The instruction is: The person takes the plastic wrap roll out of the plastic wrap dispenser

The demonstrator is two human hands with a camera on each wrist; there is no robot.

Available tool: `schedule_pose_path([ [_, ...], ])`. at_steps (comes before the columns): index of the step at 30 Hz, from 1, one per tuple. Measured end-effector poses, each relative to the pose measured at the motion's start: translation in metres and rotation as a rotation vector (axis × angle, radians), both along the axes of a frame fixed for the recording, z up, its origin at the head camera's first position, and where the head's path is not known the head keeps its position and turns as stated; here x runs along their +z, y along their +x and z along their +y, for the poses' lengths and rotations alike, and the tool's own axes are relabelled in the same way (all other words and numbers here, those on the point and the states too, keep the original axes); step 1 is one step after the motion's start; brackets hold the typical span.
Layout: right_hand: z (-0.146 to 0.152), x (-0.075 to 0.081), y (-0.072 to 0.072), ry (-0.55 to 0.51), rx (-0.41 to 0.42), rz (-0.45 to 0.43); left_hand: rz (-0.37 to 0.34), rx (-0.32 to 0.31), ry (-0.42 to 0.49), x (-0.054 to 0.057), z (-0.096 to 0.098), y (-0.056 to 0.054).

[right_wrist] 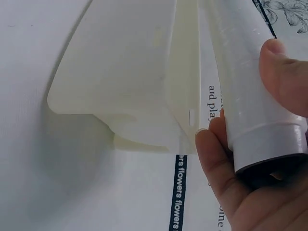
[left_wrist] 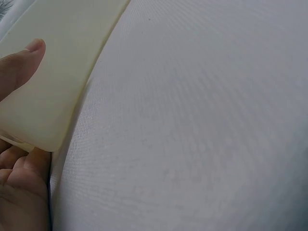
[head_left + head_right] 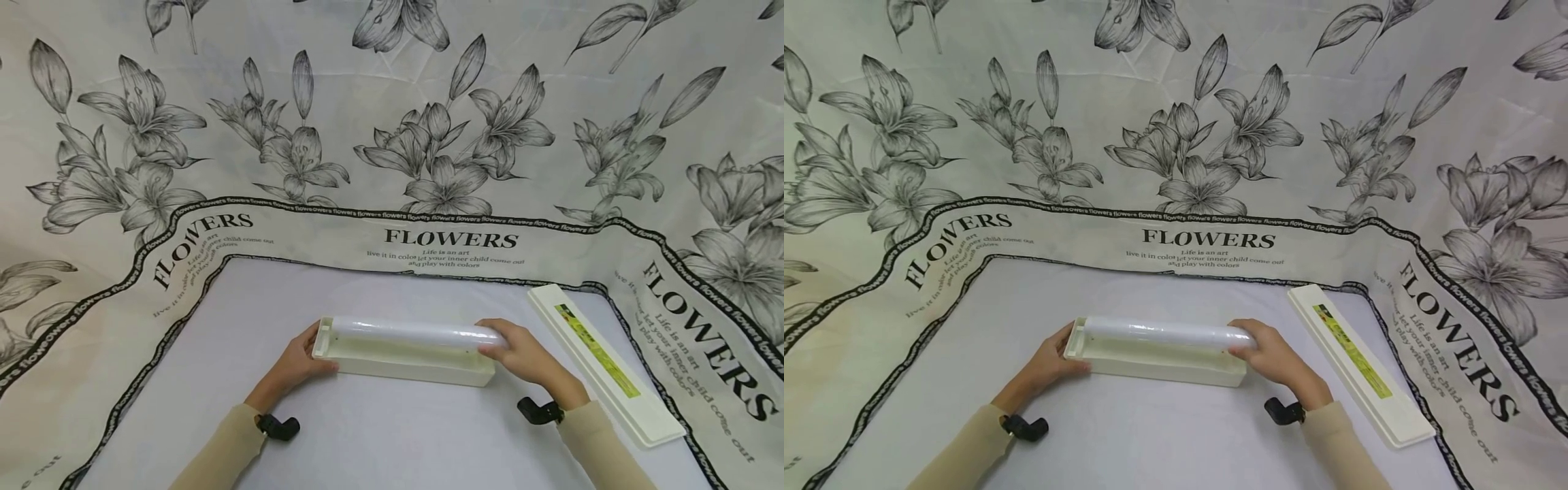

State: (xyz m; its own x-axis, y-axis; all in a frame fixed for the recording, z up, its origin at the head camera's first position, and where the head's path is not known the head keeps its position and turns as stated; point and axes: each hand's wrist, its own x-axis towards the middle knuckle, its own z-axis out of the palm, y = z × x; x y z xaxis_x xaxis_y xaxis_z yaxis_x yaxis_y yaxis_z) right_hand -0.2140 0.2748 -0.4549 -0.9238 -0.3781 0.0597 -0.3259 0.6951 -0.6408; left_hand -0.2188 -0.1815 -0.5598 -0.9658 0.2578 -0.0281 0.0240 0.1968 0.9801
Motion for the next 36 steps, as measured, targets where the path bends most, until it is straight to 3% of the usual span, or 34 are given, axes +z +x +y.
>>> schedule_pose_path([
  [15, 0.018, -0.012, 0.028, -0.054, -0.142, 0.073, -0.041, 0.017, 0.014, -0.005, 0.002, 0.001],
  [24, 0.028, -0.020, 0.034, -0.076, -0.216, 0.081, -0.011, 0.029, 0.011, -0.005, 0.001, -0.002],
  [36, 0.038, -0.032, 0.048, -0.055, -0.281, 0.182, -0.022, 0.024, 0.022, -0.006, 0.001, -0.001],
])
